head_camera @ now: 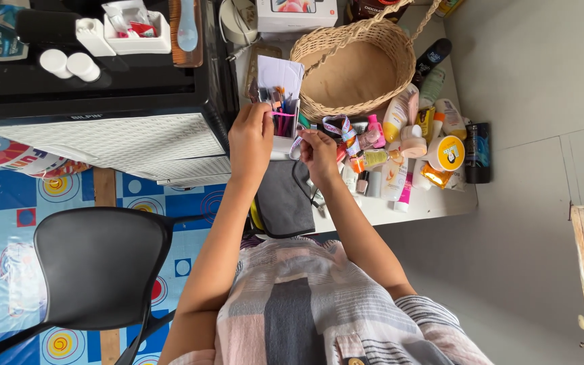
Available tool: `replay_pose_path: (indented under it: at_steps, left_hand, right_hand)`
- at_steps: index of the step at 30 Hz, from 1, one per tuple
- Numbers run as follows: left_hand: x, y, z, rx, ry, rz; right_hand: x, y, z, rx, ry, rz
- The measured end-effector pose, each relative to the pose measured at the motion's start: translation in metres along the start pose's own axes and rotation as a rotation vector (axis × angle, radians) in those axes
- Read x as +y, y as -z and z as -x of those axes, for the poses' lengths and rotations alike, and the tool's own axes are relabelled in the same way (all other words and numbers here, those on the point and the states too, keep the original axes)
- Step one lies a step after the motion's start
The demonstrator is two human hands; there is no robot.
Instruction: The person moves a chair and then organizes various cosmetic and stationery items on a cluttered desk. They pick up tubes, brushes, and small containers, placing them into a white organizer box.
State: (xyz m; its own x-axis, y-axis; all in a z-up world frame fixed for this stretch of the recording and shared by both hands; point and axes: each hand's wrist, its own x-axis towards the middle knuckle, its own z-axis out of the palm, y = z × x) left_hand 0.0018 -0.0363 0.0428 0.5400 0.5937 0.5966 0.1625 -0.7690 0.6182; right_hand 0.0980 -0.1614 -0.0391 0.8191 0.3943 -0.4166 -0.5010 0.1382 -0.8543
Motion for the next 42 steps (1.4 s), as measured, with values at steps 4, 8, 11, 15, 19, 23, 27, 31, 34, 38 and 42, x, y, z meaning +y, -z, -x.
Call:
replay_pose_path:
  at_steps: [4,8,11,15,19,23,27,31,34,38,42]
  left_hand:
    - [-0.019,-0.020,0.007,-0.039,-0.047,-0.056]
    - [-0.023,-0.036,0.018,-0.181,-0.043,-0.287]
    - [-0.029,-0.053,0.028,-0.293,-0.022,-0.393]
    - [-0.019,-0.054,0.022,-0.518,0.108,-0.329]
    - [-0.020,-0.059,0.022,-0.483,0.078,-0.294]
    - [-0.032,-0.079,0.038,-0.455,0.004,-0.244]
    - [-0.010,-0.091,0.062,-0.425,-0.123,-0.150]
    - [-0.012,-0.116,0.097,-0.531,-0.181,-0.118]
    - [-0.014,-0.119,0.113,-0.559,-0.233,-0.151]
    - [-0.014,-0.112,0.126,-0.664,-0.172,-0.156]
    - [-0.004,-0.101,0.125,-0.841,-0.024,-0.111]
  right_hand:
    - [0.010,0.009,-0.015,0.034,0.017,0.010]
    - [0.025,0.020,-0.022,0.046,0.015,-0.012]
    - [0.034,0.029,-0.022,0.072,0.010,0.004]
    - [0.048,0.045,-0.026,0.090,-0.002,0.032]
    - [0.053,0.060,-0.031,0.148,-0.035,0.071]
    - [0.067,0.074,-0.036,0.183,-0.070,0.123]
    - [0.087,0.087,-0.043,0.208,-0.104,0.172]
    - [0.091,0.091,-0.040,0.223,-0.066,0.261]
    - [0.081,0.094,-0.033,0.261,0.006,0.317]
    - [0.067,0.109,-0.026,0.330,0.093,0.608]
    - [0.052,0.116,-0.020,0.250,0.146,0.826]
